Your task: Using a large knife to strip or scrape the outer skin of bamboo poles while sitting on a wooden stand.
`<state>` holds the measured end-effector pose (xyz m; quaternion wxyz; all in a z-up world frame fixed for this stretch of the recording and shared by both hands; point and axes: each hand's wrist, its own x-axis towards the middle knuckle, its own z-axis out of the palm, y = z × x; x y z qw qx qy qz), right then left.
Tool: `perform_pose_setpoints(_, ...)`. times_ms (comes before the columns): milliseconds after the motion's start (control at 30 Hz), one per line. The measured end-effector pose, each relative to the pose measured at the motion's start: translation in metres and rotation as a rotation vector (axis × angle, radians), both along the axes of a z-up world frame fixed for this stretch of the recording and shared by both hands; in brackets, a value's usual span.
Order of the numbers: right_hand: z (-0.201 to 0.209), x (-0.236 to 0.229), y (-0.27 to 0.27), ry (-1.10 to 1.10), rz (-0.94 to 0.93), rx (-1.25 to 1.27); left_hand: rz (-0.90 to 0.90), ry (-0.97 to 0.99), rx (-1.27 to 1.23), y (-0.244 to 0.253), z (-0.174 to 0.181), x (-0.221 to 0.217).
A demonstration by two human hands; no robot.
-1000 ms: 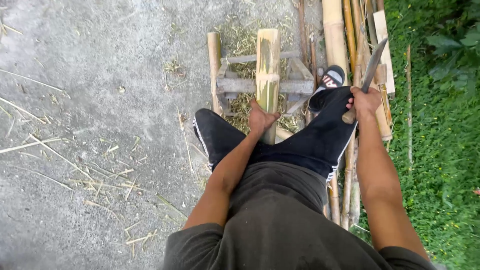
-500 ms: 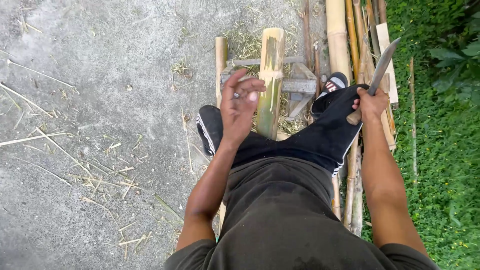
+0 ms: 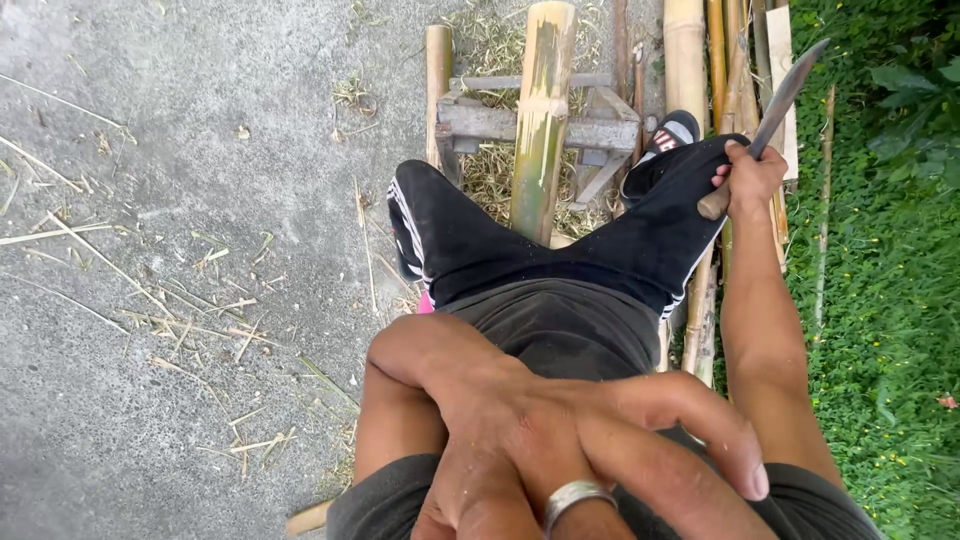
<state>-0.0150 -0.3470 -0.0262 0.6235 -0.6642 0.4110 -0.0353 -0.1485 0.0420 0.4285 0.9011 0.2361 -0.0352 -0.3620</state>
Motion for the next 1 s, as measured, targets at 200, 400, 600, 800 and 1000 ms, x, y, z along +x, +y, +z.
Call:
perform_pose_setpoints(200,-0.001,0.001,0.006,-0.029,0.009,0.007,-0.165,0.580,-0.380,0.013,0.023,-0.004)
perform_pose_setpoints(400,-0.001,0.000,0.007,-0.035,0.032,-0.003,0.017,0.119,-0.162,0.001,0.012,-0.011)
perform_pose_setpoints(600,0.015,0.001,0.028,-0.061,0.139,-0.133,0.300,-1.092,-0.570,-0.013,-0.034,0.064)
perform_pose_setpoints(800,0.047,-0.012,0.082,-0.178,0.484,-0.113,0.566,-0.686,0.266,0.015,-0.111,0.149)
perform_pose_setpoints(1000,0.083,-0.001,0.163,-0.069,0.772,-0.725,0.434,-0.423,0.997,0.019,-0.363,0.185)
